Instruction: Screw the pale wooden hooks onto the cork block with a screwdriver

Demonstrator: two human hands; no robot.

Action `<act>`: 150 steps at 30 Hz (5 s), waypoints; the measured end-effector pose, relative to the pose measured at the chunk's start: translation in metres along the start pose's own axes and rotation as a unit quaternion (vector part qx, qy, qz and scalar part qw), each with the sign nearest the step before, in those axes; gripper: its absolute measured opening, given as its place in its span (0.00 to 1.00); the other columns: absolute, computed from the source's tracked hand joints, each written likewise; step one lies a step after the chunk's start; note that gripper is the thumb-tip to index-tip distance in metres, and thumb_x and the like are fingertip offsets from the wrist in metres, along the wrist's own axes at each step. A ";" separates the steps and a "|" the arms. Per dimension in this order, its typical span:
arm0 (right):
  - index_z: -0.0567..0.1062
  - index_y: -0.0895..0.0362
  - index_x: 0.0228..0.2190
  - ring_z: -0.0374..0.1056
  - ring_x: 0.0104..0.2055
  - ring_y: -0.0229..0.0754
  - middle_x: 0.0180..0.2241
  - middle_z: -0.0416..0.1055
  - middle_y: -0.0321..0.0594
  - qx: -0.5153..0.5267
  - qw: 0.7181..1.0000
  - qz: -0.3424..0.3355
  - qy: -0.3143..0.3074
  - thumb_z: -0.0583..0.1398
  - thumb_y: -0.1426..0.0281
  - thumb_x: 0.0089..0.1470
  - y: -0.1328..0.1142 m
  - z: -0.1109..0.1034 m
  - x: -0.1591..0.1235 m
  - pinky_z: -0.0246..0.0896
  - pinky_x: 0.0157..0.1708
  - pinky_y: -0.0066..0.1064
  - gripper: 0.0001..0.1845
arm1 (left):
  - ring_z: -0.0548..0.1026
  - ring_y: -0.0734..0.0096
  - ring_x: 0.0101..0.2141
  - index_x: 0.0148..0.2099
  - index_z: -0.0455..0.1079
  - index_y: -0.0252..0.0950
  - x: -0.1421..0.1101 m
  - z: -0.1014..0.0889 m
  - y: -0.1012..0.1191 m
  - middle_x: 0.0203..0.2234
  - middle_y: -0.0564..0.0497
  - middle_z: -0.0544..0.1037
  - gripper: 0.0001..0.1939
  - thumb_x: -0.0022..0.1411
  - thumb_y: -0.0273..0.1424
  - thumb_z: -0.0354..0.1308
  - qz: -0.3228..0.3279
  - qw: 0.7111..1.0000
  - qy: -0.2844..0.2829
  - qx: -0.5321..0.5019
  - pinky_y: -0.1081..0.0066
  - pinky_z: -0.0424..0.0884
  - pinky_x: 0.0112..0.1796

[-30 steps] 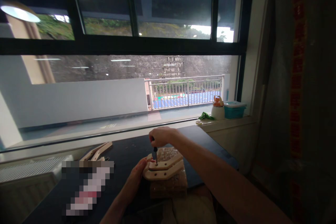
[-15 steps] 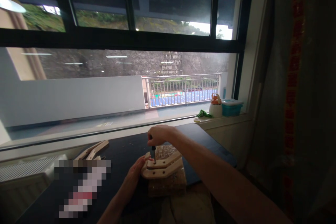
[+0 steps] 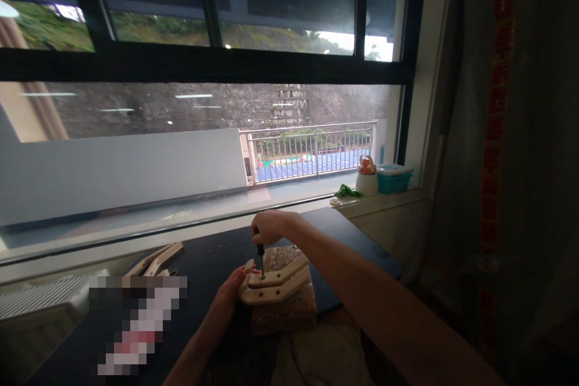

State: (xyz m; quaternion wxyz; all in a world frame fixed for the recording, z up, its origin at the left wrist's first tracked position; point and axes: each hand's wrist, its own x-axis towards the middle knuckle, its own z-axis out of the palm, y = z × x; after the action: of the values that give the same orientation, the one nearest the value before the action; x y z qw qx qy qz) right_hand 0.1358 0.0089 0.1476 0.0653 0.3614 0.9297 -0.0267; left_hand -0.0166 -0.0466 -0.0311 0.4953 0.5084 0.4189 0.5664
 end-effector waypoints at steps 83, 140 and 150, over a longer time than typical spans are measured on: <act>0.71 0.59 0.43 0.68 0.41 0.42 0.43 0.70 0.42 0.017 0.997 -0.004 0.080 0.56 0.64 0.58 0.001 0.003 -0.017 0.65 0.40 0.40 0.14 | 0.75 0.54 0.45 0.51 0.70 0.31 0.008 -0.007 -0.013 0.42 0.43 0.79 0.29 0.57 0.49 0.56 -0.001 0.999 -0.006 -0.034 0.62 0.67 0.47; 0.70 0.59 0.45 0.67 0.43 0.43 0.46 0.68 0.43 0.001 0.998 0.020 0.051 0.56 0.64 0.58 -0.007 -0.005 -0.018 0.65 0.41 0.41 0.15 | 0.75 0.52 0.44 0.49 0.71 0.31 0.010 -0.006 -0.013 0.41 0.43 0.80 0.31 0.53 0.51 0.58 -0.003 1.000 0.011 -0.022 0.62 0.68 0.46; 0.70 0.59 0.45 0.67 0.42 0.42 0.45 0.69 0.43 0.010 0.999 -0.016 0.038 0.57 0.65 0.58 -0.002 -0.006 -0.018 0.65 0.41 0.40 0.15 | 0.75 0.51 0.46 0.50 0.71 0.32 0.007 -0.005 -0.008 0.42 0.44 0.80 0.30 0.54 0.50 0.58 -0.004 1.000 0.005 -0.021 0.60 0.67 0.49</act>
State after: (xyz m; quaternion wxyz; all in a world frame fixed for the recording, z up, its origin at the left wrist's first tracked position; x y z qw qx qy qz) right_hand 0.1469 -0.0047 0.1558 0.0258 0.3482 0.9368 -0.0236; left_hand -0.0202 -0.0383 -0.0387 0.5061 0.4938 0.4112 0.5753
